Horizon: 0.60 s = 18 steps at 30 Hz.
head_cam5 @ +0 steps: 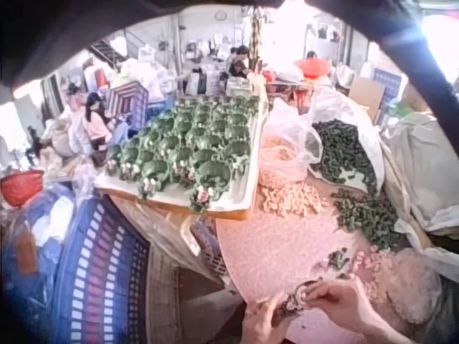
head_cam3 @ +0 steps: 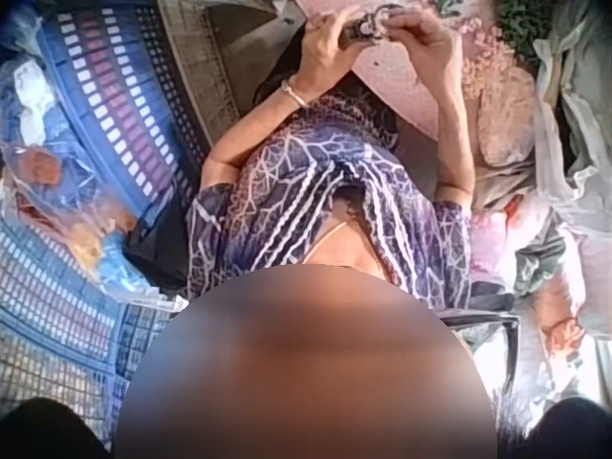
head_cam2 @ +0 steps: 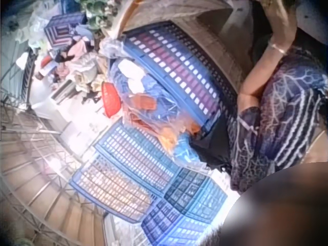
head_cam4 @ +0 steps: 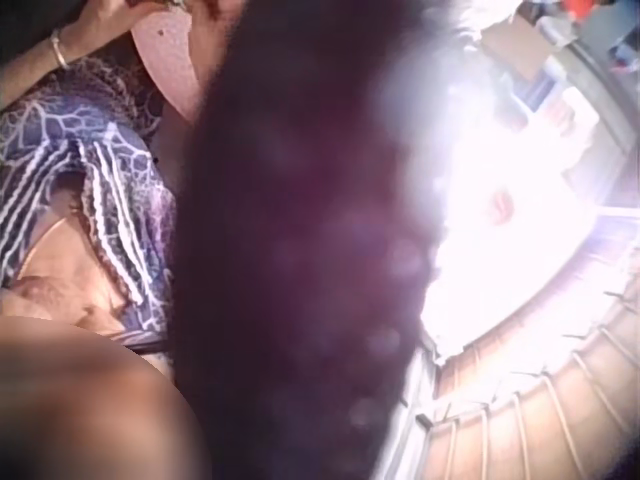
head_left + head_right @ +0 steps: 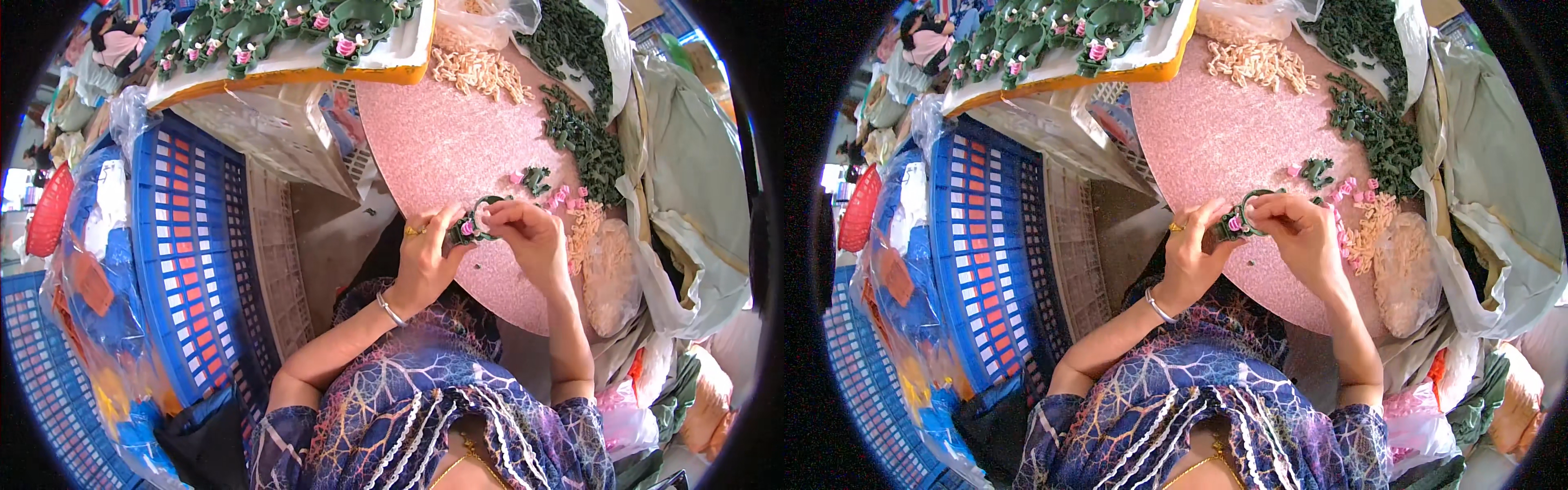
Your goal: Assembling decorative items by attaching small artificial flowers and leaves to green plastic circular bases.
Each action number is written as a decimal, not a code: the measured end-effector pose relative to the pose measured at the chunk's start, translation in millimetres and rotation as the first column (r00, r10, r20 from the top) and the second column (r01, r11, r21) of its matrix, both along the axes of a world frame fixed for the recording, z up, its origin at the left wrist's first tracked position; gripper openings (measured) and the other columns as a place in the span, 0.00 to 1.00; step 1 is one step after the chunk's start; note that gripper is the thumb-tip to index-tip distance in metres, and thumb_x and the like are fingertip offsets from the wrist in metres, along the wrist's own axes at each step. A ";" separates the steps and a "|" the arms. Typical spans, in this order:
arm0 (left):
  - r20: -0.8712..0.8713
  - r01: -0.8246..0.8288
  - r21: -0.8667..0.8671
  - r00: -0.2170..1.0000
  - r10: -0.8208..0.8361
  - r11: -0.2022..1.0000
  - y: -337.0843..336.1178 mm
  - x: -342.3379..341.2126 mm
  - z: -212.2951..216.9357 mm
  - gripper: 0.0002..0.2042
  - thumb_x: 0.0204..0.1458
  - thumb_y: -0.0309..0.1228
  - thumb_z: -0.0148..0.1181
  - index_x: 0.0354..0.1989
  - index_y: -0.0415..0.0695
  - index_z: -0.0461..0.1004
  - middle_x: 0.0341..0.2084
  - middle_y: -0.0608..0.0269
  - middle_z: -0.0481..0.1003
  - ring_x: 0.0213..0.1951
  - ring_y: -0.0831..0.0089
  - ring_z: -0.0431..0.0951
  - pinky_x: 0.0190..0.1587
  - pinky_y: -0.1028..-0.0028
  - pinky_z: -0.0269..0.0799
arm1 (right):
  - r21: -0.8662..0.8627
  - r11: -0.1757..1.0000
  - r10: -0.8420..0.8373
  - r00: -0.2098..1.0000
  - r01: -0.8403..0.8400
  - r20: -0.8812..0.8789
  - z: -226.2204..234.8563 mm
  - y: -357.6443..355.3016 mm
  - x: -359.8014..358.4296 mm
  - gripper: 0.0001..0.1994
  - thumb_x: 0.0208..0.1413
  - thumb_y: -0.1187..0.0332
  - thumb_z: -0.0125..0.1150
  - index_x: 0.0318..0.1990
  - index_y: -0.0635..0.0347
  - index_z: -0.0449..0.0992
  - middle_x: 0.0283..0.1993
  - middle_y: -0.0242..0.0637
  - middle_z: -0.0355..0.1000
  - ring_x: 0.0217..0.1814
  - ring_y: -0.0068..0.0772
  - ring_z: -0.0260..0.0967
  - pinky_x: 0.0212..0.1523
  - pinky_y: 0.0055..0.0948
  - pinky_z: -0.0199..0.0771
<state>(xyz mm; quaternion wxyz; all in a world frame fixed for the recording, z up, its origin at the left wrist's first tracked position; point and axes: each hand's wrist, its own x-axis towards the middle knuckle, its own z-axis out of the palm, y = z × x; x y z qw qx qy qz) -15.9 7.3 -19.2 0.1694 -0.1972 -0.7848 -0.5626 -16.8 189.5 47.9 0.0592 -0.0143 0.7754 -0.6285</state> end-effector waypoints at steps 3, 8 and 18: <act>-0.022 -0.015 -0.039 1.000 0.014 0.999 -2.2 0.9 3.9 0.30 0.42 0.26 0.75 0.55 0.38 0.70 0.42 0.56 0.81 0.44 0.59 0.78 0.50 0.64 0.70 | 0.434 0.900 -0.009 0.995 0.052 -0.102 14.8 -14.0 2.9 0.10 0.54 0.84 0.60 0.42 0.64 0.80 0.46 0.42 0.78 0.46 0.34 0.79 0.42 0.28 0.79; -0.014 0.010 -0.024 1.000 -0.011 1.000 -1.6 3.5 4.4 0.30 0.42 0.27 0.76 0.55 0.37 0.69 0.42 0.56 0.82 0.45 0.58 0.79 0.48 0.65 0.71 | 0.583 0.812 0.187 0.933 0.030 -0.308 14.6 -14.5 6.1 0.13 0.50 0.85 0.58 0.42 0.64 0.80 0.44 0.45 0.75 0.44 0.48 0.77 0.42 0.36 0.78; 0.066 0.034 0.051 0.997 -0.037 0.998 3.0 11.4 6.2 0.31 0.42 0.26 0.74 0.57 0.37 0.67 0.43 0.52 0.80 0.45 0.56 0.80 0.50 0.62 0.72 | 0.808 0.589 0.434 0.843 0.002 -0.318 23.7 -18.4 8.4 0.26 0.45 0.79 0.58 0.57 0.64 0.72 0.42 0.45 0.74 0.47 0.46 0.72 0.49 0.42 0.73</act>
